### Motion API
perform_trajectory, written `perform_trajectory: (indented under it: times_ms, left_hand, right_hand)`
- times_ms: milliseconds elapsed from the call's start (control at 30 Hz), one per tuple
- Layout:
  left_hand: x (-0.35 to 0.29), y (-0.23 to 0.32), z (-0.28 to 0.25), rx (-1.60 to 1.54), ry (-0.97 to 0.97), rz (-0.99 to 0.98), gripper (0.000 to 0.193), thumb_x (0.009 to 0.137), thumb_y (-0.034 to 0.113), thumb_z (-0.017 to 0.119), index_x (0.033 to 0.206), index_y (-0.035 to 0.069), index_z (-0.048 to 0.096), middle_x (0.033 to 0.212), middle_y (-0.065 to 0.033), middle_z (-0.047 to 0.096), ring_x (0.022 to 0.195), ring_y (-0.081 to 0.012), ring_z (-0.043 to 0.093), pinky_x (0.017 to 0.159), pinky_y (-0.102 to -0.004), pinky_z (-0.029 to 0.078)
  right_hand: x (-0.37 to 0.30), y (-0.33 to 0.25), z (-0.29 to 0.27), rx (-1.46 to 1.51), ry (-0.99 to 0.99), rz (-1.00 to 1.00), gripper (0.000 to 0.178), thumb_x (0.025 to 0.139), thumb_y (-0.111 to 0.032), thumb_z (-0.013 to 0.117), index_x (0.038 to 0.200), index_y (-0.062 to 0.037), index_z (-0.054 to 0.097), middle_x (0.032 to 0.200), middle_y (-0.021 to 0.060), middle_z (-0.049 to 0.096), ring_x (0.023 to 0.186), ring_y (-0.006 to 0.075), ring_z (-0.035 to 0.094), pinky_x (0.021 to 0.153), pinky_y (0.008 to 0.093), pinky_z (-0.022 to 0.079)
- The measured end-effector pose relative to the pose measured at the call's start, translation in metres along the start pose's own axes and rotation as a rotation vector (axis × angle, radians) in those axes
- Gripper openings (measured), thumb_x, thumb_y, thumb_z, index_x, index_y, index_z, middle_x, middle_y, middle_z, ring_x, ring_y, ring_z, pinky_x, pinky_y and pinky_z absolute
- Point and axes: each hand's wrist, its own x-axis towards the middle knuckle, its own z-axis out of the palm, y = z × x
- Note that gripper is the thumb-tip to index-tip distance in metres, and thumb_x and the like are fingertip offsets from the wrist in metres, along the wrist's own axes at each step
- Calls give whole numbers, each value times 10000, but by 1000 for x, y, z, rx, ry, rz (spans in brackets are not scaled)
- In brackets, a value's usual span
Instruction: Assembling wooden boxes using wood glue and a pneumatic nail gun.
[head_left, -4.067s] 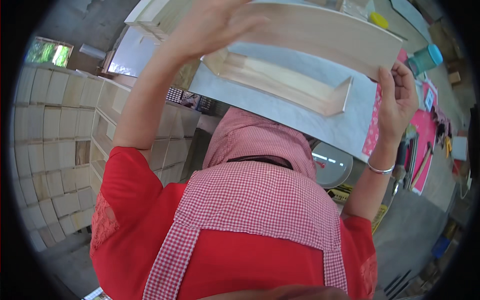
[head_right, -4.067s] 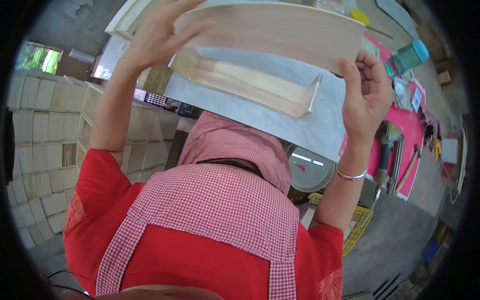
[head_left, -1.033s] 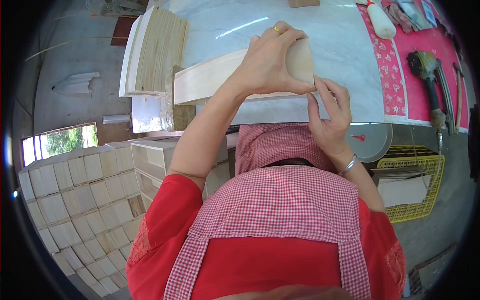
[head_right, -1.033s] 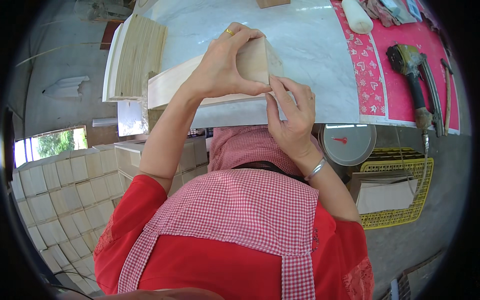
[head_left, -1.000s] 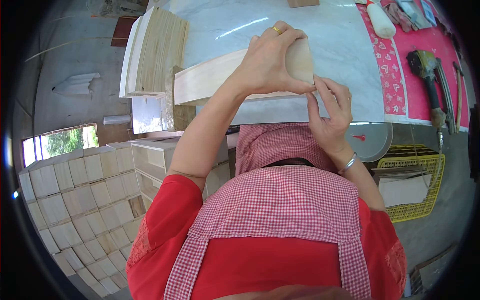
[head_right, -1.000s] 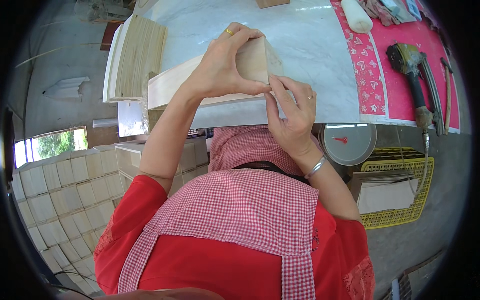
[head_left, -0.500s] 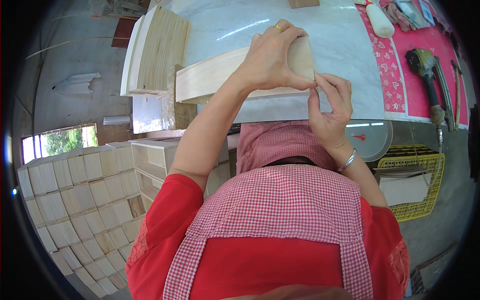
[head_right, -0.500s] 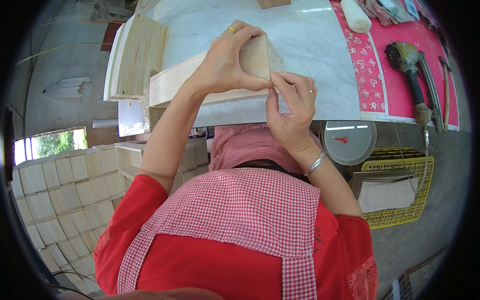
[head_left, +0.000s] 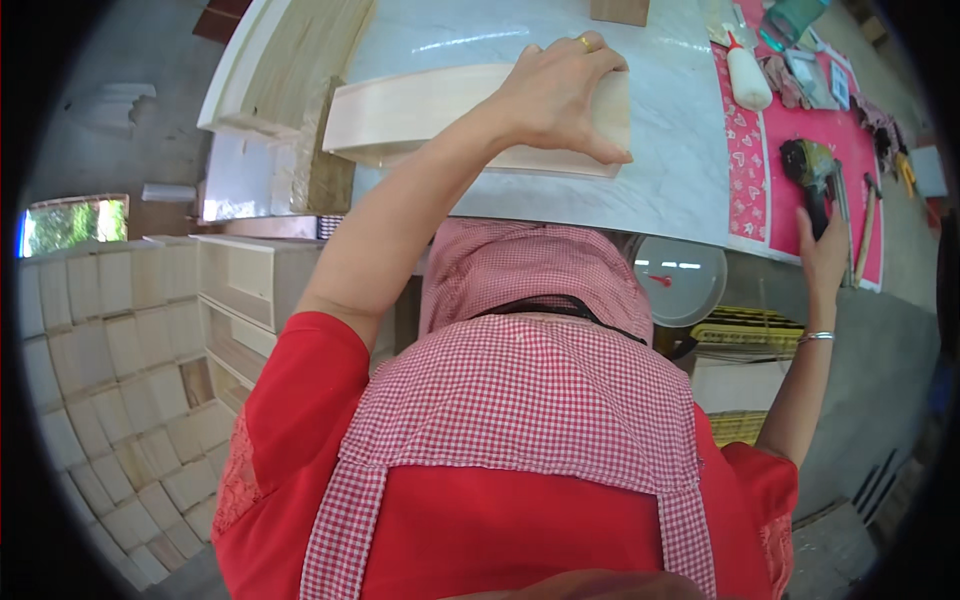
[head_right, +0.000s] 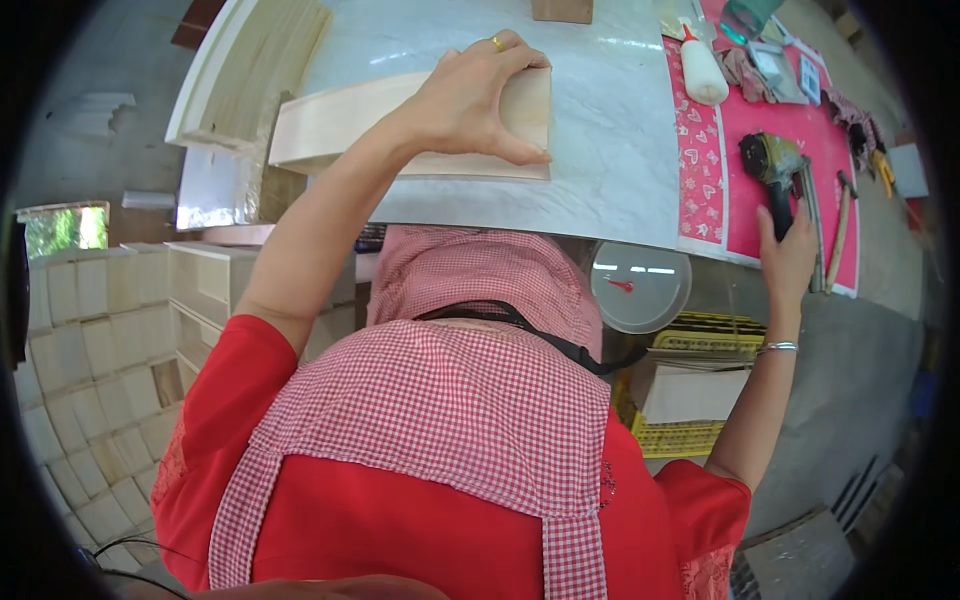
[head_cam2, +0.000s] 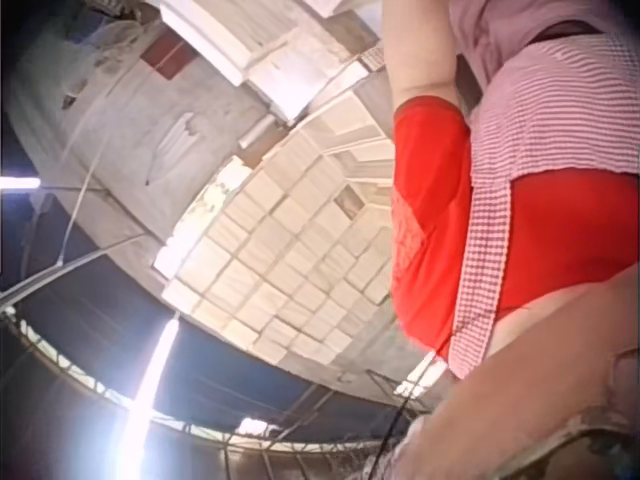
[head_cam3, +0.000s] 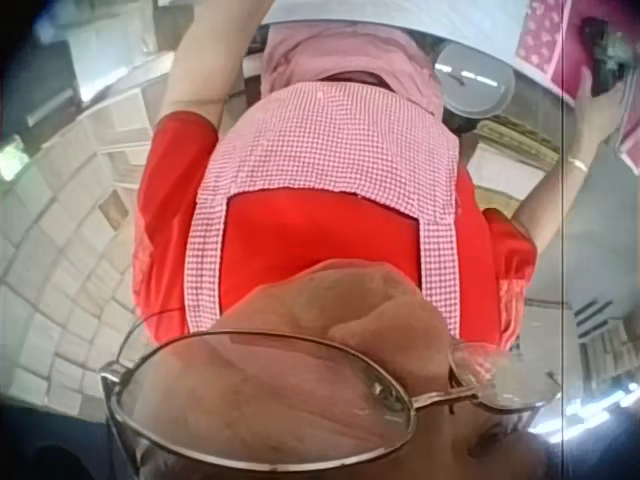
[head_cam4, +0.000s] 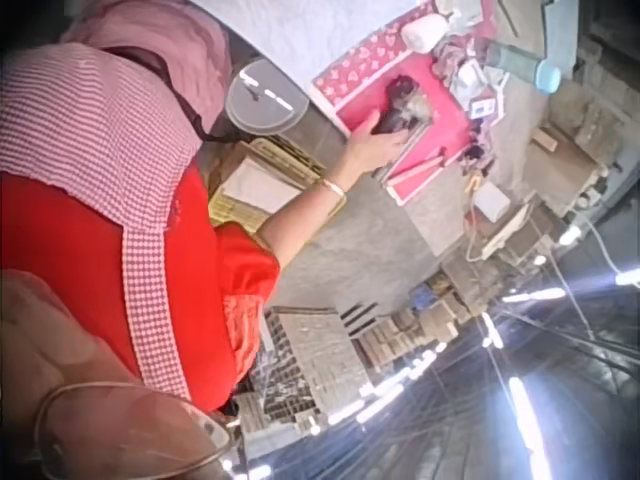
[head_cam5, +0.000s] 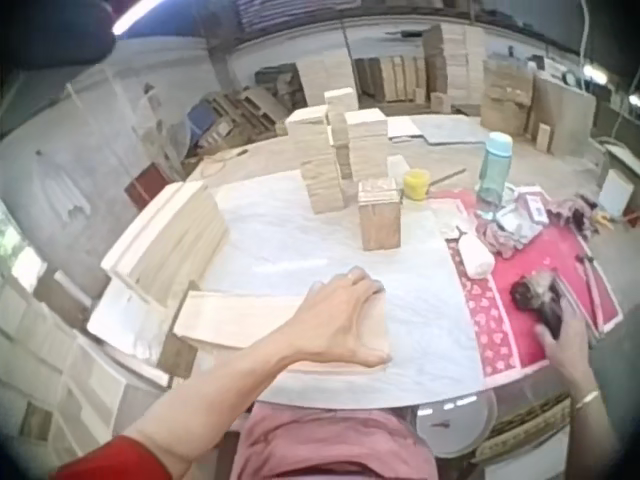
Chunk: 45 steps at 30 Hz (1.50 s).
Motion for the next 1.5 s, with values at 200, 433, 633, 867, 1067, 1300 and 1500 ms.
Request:
perform_trajectory:
  times_ms: [200, 433, 633, 867, 1067, 1300, 1500]
  left_hand:
    - [-2, -4, 7, -10, 19, -22, 841, 551, 515, 800, 1214, 52, 570, 1154, -112, 558, 1091, -307, 543, 875, -421, 405]
    - [-1, -13, 20, 74, 43, 47, 880, 543, 526, 799, 1223, 20, 562, 1166, -124, 562, 1131, -291, 517, 886, -425, 391]
    - [-2, -10, 15, 137, -23, 28, 889, 536, 527, 796, 1213, 0, 562, 1148, -137, 576, 1129, -290, 513, 891, -424, 389]
    - [-3, -1, 9, 120, -70, -19, 798, 580, 543, 803, 1145, 16, 604, 1190, -144, 590, 1210, -277, 486, 952, -432, 365]
    - [-6, 3, 8, 113, -61, -31, 757, 603, 530, 803, 1129, 19, 617, 1193, -134, 596, 1209, -272, 493, 956, -436, 371]
    - [-8, 8, -15, 11, -66, -7, 733, 577, 457, 820, 1063, -48, 603, 1092, -218, 603, 1088, -356, 548, 926, -437, 438]
    - [-3, 3, -7, -27, -41, 4, 707, 565, 447, 813, 1033, -40, 607, 1106, -236, 592, 1099, -365, 541, 939, -475, 425]
  right_hand:
    - [24, 25, 21, -24, -93, -115, 585, 811, -274, 689, 1277, 30, 509, 1177, 319, 587, 1127, 436, 560, 906, 447, 463]
    - [71, -17, -26, -117, -327, 5, 339, 763, -162, 689, 1020, 48, 620, 894, 232, 681, 843, 329, 682, 758, 414, 514]
    - [48, -121, -116, 185, -595, 88, 250, 777, -152, 709, 923, 36, 630, 769, 125, 657, 672, 144, 636, 600, 321, 498]
    - [35, -174, -144, 506, -492, -336, 299, 785, -54, 763, 1038, 28, 625, 921, 87, 691, 812, 139, 645, 720, 305, 525]
    - [43, -202, -157, 448, -637, -505, 330, 810, -37, 756, 1102, 27, 616, 1000, 76, 698, 863, 148, 647, 767, 311, 528]
    - [44, -208, -156, 516, -628, -481, 290, 815, -52, 756, 1068, 26, 637, 961, 75, 704, 830, 129, 647, 697, 284, 529]
    - [48, -213, -158, 428, -651, -403, 360, 782, -134, 803, 1069, 16, 645, 989, 81, 711, 865, 152, 648, 808, 314, 514]
